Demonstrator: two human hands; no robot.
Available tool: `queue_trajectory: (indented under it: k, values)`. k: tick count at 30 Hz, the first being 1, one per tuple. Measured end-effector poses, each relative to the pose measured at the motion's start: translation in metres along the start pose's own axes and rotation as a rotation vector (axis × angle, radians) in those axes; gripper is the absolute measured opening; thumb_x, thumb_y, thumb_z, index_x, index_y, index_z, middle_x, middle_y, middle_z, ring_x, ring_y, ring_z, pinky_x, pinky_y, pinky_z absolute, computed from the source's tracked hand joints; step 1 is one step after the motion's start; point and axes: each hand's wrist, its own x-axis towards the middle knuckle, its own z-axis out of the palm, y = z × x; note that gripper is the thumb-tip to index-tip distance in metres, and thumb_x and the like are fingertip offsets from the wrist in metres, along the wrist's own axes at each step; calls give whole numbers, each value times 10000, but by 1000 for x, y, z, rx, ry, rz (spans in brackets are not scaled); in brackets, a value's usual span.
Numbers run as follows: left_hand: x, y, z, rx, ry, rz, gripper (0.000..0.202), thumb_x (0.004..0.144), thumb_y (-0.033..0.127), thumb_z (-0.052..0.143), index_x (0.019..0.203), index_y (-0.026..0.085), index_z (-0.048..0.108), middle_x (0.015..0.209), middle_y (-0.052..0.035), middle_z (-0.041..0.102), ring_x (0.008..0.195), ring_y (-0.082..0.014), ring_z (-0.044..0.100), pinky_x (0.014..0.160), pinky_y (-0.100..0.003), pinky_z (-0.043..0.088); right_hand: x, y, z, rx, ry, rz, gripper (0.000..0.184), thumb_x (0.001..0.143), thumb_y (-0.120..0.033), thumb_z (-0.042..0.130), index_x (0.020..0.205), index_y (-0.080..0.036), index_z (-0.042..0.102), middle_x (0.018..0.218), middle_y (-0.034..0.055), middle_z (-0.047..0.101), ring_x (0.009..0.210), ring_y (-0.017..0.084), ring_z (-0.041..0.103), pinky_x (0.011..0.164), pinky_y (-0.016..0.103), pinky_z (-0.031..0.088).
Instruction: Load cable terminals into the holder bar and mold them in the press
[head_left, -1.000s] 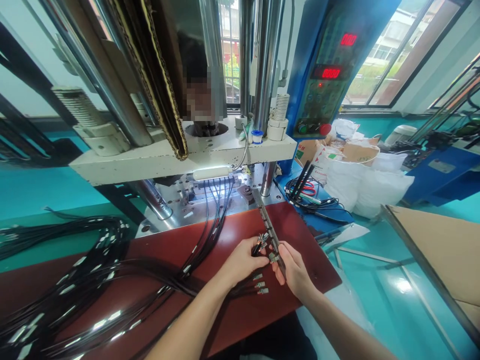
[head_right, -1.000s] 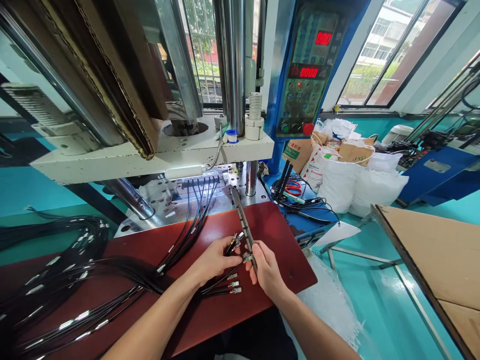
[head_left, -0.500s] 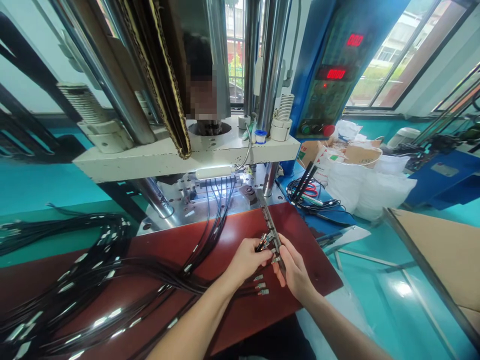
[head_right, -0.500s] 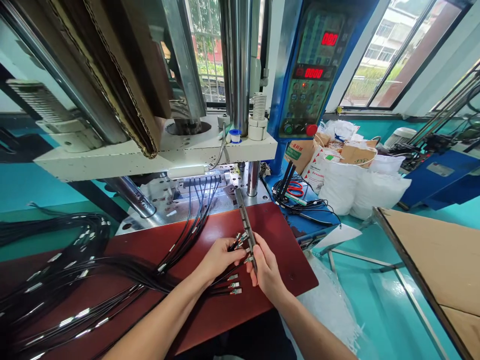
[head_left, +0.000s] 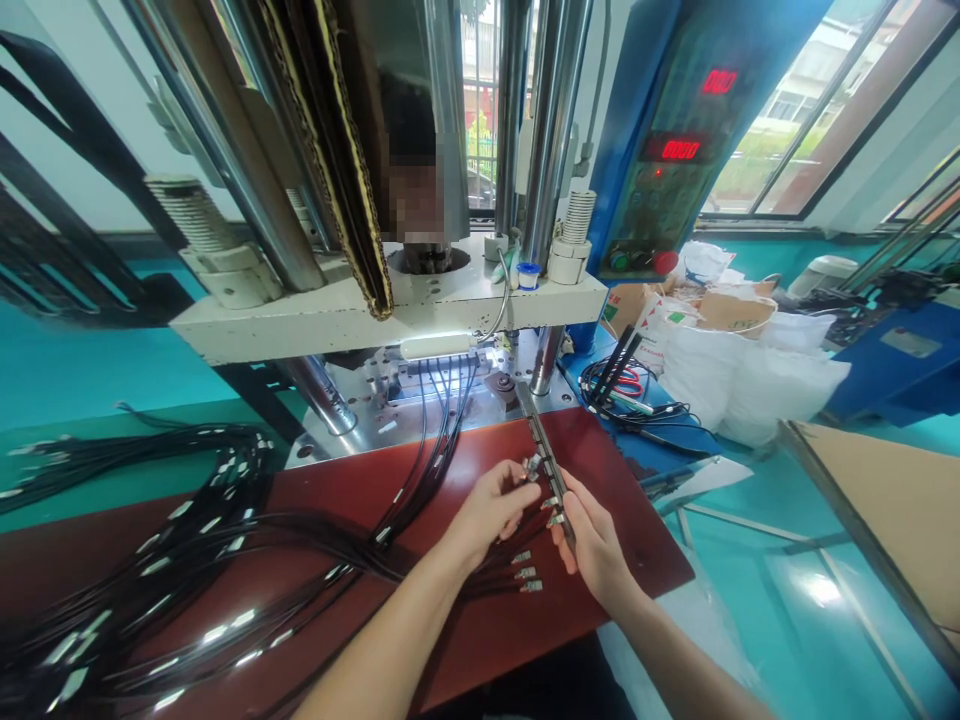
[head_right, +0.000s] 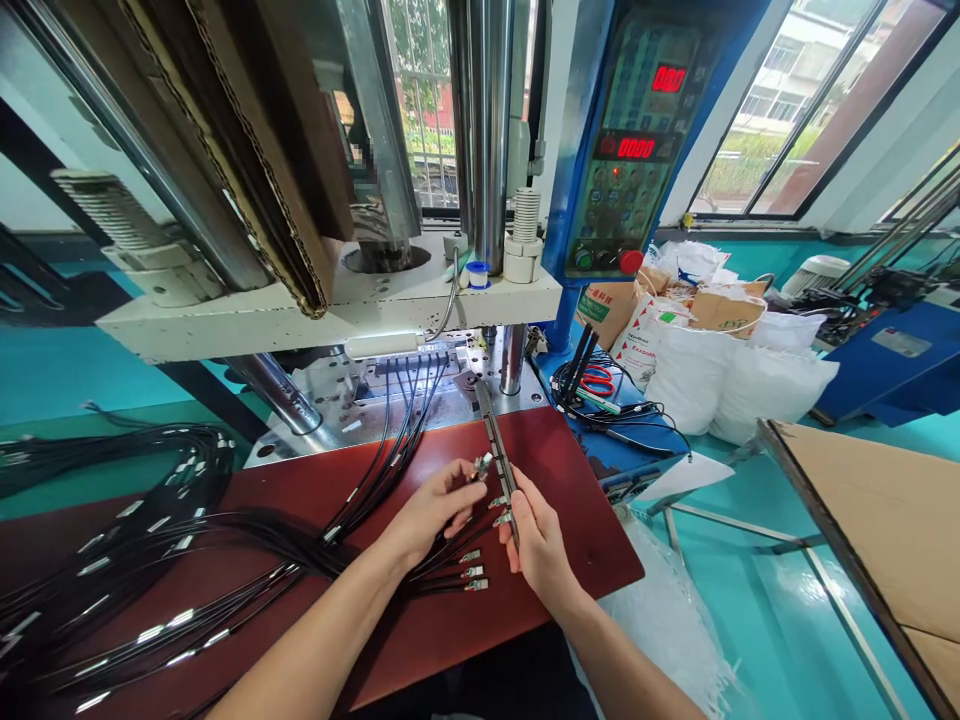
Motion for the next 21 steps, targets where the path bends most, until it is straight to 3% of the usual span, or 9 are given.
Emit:
queue_trajectory:
  k: [3, 8, 11, 16, 21]
  values:
    - [0, 3, -3, -39, 18, 0, 235, 679, 340, 566, 724, 180, 400, 414, 109, 357, 338, -30, 264, 358, -160, 195, 0, 1, -2, 46, 3, -2, 467, 858, -431, 378, 1251, -179, 395, 497, -56, 483, 282, 34, 343, 272, 135, 257]
    - [1, 1, 0, 22, 153, 63, 253, 656, 318, 563, 701, 199, 344, 462, 118, 379, 298, -19, 257, 308, -146, 180, -1, 3, -3, 55, -29, -7, 443, 869, -414, 376, 1246, -184, 395, 487, -59, 485, 288, 27, 350, 289, 126, 255]
    - [2, 1, 2, 42, 133, 44, 233, 652, 308, 558, 687, 195, 357, 479, 107, 417, 283, -18, 269, 288, -146, 166, -1, 3, -2, 53, -34, -4, 452, 864, -423, 381, 1250, -187, 391, 490, -58, 490, 291, 27, 354, 290, 127, 254]
    - [4, 4, 8, 148, 201, -12, 208, 650, 304, 560, 611, 173, 403, 380, 107, 339, 286, -14, 243, 300, -146, 154, -2, 0, 0, 47, 3, 4, 520, 827, -470, 404, 1240, -154, 409, 472, -56, 488, 277, 33, 341, 278, 139, 252]
    - [10, 2, 11, 109, 152, -96, 189, 628, 283, 562, 599, 179, 407, 372, 105, 336, 281, -20, 221, 285, -156, 137, -2, -2, 0, 45, -1, 27, 550, 813, -472, 418, 1246, -132, 405, 476, -51, 491, 284, 44, 356, 281, 152, 254]
